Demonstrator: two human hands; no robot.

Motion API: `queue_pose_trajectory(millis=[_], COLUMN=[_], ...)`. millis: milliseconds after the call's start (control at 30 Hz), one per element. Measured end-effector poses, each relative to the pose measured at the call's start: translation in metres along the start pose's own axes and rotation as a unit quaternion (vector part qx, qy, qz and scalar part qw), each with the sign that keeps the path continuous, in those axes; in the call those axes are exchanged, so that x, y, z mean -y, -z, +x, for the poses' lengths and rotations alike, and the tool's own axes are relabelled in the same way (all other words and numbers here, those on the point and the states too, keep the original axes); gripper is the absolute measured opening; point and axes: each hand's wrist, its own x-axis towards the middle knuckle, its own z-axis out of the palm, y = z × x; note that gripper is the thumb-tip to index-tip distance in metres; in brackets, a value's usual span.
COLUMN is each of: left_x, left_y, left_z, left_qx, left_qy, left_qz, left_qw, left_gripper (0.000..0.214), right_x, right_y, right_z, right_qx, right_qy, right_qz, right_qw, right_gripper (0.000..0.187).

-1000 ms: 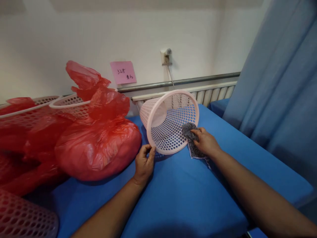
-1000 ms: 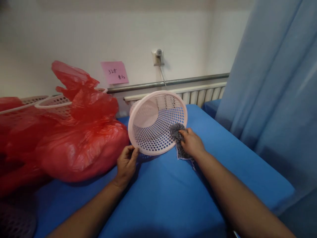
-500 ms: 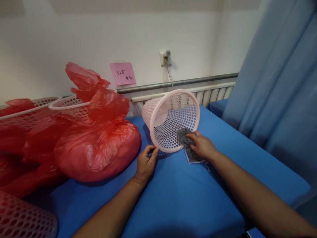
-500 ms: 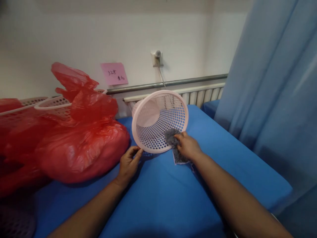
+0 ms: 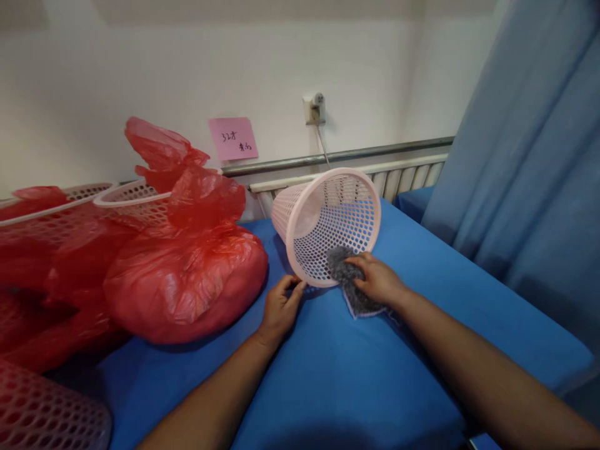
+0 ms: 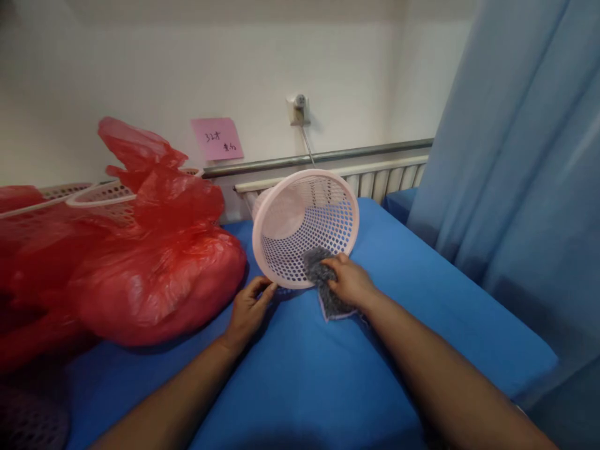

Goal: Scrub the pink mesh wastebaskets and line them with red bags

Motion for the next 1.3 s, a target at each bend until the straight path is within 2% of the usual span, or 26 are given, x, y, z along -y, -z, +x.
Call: queue_pose_trajectory(millis=[67, 133, 200, 300, 367, 433, 500, 567, 633, 700, 767, 900, 1000, 1067, 1167, 1233, 1300], left_x=[-0.005, -0.008, -0.008, -0.003, 0.000, 0.000, -0.003, -0.008, -0.012, -0.014, -0.011, -0.002, -0.001, -0.005, -0.012, -0.013, -0.010], left_y=[0.002, -0.001, -0.007, -0.014, -0.014, -0.010, -0.004, 0.000, 0.002, 0.000, -0.005, -0.014, -0.010, -0.004, 0.004, 0.003, -0.002], left_z=[-0.002, -0.005, -0.007, -0.006, -0.003, -0.002, -0.002, -0.003, -0.006, -0.008, -0.008, -0.004, -0.002, -0.002, -0.004, -0.005, -0.006], left_qx=[-0.045, -0.045, 0.006, 0.101, 0.122, 0.109, 0.074, 0.019, -0.031, -0.047, -0.017, 0.082, 0.064, 0.001, -0.100, -0.096, -0.023], left_qy=[-0.026, -0.035, -0.029, -0.010, -0.008, -0.018, -0.032, -0.041, -0.045, -0.044, -0.033, 0.001, 0.010, -0.004, -0.027, -0.036, -0.037], left_qz=[-0.002, -0.011, -0.012, -0.005, -0.001, 0.008, 0.019, 0.020, 0.013, 0.006, 0.007, 0.017, 0.007, 0.005, 0.018, 0.031, 0.044], left_qw=[0.999, 0.998, 0.999, 0.995, 0.992, 0.994, 0.997, 0.999, 0.998, 0.998, 0.999, 0.996, 0.998, 1.000, 0.995, 0.994, 0.998], left_gripper=[0.023, 0.022, 0.024, 0.026, 0.023, 0.023, 0.023, 0.022, 0.021, 0.021, 0.023, 0.027, 0.026, 0.026, 0.026, 0.025, 0.023], right_x=[-0.013, -0.019, -0.013, 0.007, 0.018, 0.018, 0.009, -0.006, -0.019, -0.022, -0.014, 0.018, 0.025, 0.015, -0.004, -0.007, -0.001], right_y=[0.010, 0.013, 0.008, -0.008, -0.017, -0.018, -0.013, -0.003, 0.005, 0.008, 0.003, -0.017, -0.020, -0.011, 0.004, 0.008, 0.003], right_z=[0.004, 0.005, 0.003, -0.003, -0.006, -0.005, -0.002, 0.003, 0.006, 0.007, 0.005, -0.003, -0.005, -0.002, 0.004, 0.005, 0.003], right_qx=[-0.042, -0.050, -0.023, 0.034, 0.054, 0.068, 0.062, 0.017, -0.035, -0.055, -0.034, 0.049, 0.069, 0.036, -0.033, -0.036, -0.008], right_qy=[-0.089, -0.120, -0.076, 0.046, 0.101, 0.123, 0.098, 0.019, -0.061, -0.091, -0.064, 0.071, 0.111, 0.067, -0.054, -0.087, -0.057], right_qz=[-0.067, -0.088, -0.062, 0.044, 0.113, 0.147, 0.123, 0.050, -0.013, -0.033, -0.025, 0.093, 0.145, 0.081, -0.057, -0.091, -0.066], right_qw=[0.993, 0.988, 0.995, 0.997, 0.987, 0.979, 0.986, 0.998, 0.997, 0.994, 0.997, 0.992, 0.981, 0.994, 0.996, 0.991, 0.996], right_gripper=[0.053, 0.053, 0.052, 0.052, 0.053, 0.053, 0.051, 0.050, 0.051, 0.052, 0.051, 0.050, 0.050, 0.050, 0.053, 0.053, 0.052])
